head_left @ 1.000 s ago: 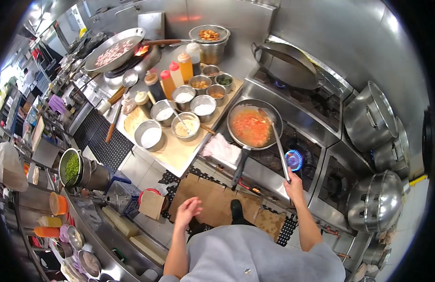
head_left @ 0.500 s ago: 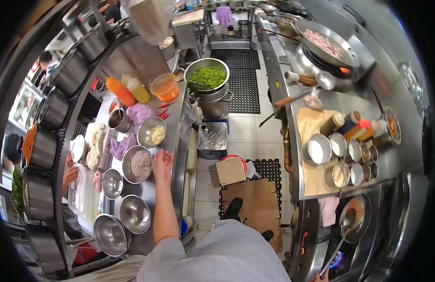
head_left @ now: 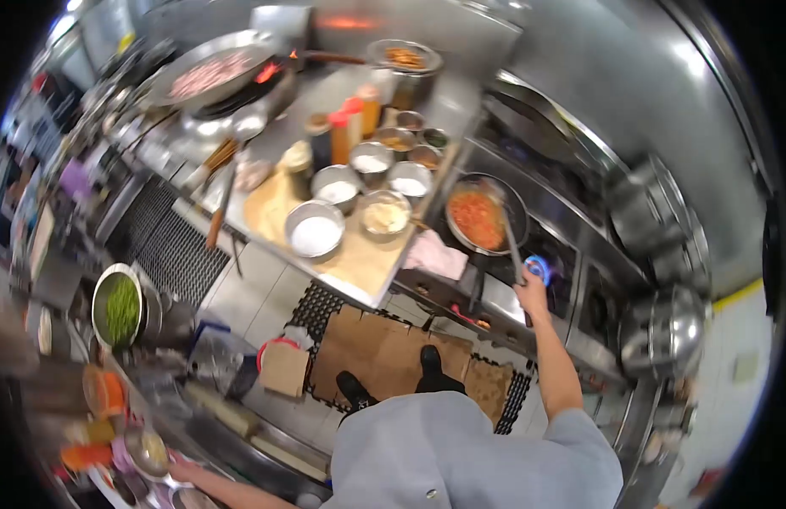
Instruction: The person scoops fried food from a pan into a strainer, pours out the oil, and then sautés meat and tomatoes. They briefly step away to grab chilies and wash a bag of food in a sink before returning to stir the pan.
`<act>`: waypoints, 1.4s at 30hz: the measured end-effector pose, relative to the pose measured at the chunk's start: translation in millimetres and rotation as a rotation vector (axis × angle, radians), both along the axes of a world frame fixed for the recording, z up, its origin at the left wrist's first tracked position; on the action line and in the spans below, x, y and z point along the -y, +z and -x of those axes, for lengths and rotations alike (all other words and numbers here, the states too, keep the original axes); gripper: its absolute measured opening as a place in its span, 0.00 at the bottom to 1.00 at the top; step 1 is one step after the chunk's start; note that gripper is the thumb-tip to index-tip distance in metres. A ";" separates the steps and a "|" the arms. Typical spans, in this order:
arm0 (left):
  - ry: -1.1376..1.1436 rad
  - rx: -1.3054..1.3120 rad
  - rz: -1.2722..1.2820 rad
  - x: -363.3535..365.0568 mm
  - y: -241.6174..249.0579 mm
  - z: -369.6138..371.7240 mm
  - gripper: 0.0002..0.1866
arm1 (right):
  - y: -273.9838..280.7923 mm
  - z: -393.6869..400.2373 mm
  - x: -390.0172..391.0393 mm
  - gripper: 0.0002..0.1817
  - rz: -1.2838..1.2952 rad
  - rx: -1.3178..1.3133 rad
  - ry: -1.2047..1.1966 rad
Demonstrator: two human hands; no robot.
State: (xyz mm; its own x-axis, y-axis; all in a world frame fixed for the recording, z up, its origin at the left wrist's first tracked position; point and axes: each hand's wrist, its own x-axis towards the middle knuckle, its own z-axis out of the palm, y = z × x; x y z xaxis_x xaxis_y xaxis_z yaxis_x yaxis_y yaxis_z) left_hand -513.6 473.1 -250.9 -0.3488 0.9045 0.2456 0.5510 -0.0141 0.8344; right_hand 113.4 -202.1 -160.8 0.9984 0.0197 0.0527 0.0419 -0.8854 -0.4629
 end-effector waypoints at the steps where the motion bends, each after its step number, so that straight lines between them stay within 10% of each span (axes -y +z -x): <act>1: -0.047 0.074 -0.009 -0.6 -3.1 7.9 0.19 | 0.1 -0.3 -3.9 0.33 -0.015 -0.005 0.001; 17: -0.392 0.859 0.246 178.1 121.9 -224.7 0.17 | 124.7 67.5 115.7 0.33 -0.189 -0.443 0.322; 27: -1.069 0.634 0.554 355.1 147.7 -434.8 0.10 | 58.8 -23.6 159.6 0.34 -0.271 -0.272 0.365; 32: -1.063 0.657 0.738 385.0 149.1 -510.1 0.09 | -5.8 -24.4 152.7 0.33 -0.234 -0.088 0.308; 37: -1.180 0.574 0.689 411.3 162.0 -576.6 0.07 | 19.7 25.6 135.3 0.32 -0.533 -0.197 0.263; 42: -1.380 0.151 0.371 404.4 152.5 -654.3 0.06 | 60.6 24.7 162.2 0.32 -0.174 -0.127 0.321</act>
State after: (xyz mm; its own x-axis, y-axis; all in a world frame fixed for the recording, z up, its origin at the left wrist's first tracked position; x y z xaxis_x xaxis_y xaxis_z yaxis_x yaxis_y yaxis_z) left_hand 140.7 68.7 -98.4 0.8427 0.5372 -0.0343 0.1840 -0.2275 0.9562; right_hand 88.6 -364.3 -100.2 0.9416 0.3343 -0.0406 0.2373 -0.7443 -0.6242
